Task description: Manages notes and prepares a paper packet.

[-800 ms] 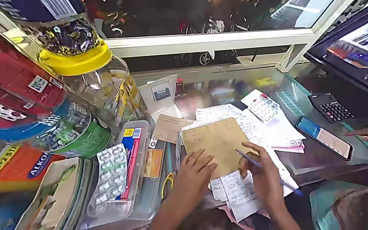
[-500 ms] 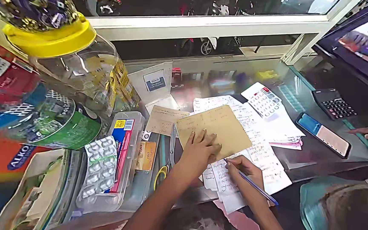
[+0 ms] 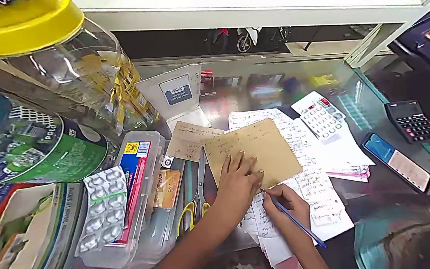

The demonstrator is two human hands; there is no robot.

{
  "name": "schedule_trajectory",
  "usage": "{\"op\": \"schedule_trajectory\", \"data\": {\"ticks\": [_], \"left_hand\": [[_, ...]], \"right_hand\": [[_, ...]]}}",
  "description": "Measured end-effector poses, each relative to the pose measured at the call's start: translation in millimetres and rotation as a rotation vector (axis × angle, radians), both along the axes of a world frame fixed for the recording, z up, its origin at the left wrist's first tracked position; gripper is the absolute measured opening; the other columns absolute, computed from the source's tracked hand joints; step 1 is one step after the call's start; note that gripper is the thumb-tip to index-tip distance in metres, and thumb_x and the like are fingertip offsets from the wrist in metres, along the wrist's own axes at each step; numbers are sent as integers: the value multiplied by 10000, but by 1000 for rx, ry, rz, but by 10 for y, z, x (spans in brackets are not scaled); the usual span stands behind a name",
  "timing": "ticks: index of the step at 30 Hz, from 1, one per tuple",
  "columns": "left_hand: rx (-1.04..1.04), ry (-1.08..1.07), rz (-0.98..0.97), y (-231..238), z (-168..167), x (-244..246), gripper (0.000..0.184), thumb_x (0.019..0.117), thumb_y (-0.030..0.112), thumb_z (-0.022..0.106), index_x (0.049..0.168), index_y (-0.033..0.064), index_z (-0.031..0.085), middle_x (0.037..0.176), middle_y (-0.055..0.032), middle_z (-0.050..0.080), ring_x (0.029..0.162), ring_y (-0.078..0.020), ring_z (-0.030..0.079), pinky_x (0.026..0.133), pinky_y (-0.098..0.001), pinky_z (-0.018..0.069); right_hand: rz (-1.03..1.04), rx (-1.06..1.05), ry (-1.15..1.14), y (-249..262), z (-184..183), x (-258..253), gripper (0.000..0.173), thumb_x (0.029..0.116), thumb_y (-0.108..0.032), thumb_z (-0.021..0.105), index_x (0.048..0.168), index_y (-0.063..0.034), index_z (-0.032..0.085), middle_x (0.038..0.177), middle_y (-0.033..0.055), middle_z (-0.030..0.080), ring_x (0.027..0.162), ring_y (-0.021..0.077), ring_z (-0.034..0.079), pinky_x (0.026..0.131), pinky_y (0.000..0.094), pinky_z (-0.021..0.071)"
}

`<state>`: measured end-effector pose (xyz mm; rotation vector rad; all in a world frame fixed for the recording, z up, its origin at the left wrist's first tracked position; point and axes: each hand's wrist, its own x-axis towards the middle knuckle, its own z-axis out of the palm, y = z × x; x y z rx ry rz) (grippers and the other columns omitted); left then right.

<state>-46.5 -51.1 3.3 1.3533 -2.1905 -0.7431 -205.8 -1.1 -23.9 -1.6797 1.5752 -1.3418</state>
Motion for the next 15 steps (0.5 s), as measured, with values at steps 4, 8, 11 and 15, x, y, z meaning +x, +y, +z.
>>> {"op": "schedule_trajectory", "data": {"ticks": [4,8,11,15], "left_hand": [[-20,-7,24,6,-12,-27,258,996,223,622,1198,197,780,1467,-94,592,1451,-409,422,1175,-679,245],[-44,-17,27,2,-19,-33,253,988,225,632,1191,204,783,1461,-85,599,1441,-410,438,1166,-679,262],[-74,-12,37,7,-39,-34,245,979,220,642,1174,205,790,1448,-83,610,1424,-410,461,1153,-682,285],[-102,-1,41,13,-63,-30,241,976,235,645,1163,202,795,1433,-84,622,1414,-416,473,1141,-691,303]], "right_hand": [[6,-4,28,-7,-19,10,73,782,-133,690,772,-63,707,707,-42,634,581,-64,547,525,84,458],[7,5,35,-1,1,10,83,785,-131,695,791,-51,719,722,-35,638,597,-66,551,538,78,460],[1,0,35,3,0,8,80,782,-135,694,780,-57,713,715,-39,633,591,-71,544,531,73,451],[-18,5,54,14,21,11,79,771,-135,687,768,-58,704,706,-38,618,580,-70,526,524,73,434]]}}
